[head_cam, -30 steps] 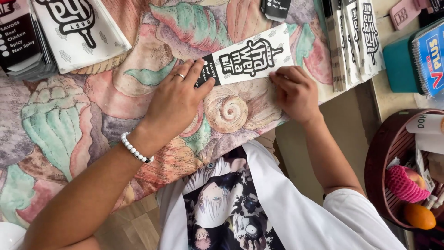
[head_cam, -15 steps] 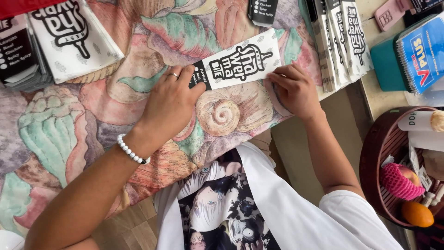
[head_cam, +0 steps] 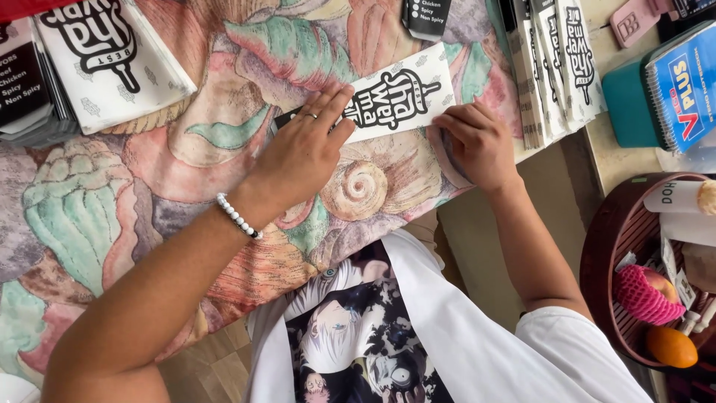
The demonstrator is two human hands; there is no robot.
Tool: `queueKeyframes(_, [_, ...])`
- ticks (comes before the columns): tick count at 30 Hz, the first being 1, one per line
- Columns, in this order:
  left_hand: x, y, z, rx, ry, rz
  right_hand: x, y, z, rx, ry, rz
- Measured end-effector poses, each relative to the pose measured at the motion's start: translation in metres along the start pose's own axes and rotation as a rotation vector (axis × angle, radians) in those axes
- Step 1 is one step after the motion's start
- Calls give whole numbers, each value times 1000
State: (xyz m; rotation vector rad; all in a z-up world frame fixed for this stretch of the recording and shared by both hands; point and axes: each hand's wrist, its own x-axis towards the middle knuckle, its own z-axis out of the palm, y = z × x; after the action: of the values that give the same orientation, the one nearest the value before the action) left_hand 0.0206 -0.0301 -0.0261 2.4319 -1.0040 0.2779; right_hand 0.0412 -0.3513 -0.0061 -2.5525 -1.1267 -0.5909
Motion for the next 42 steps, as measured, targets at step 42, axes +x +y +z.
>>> queueKeyframes(42, [-36, 3, -3, 479, 48, -119, 63, -48, 52, 20, 3, -13])
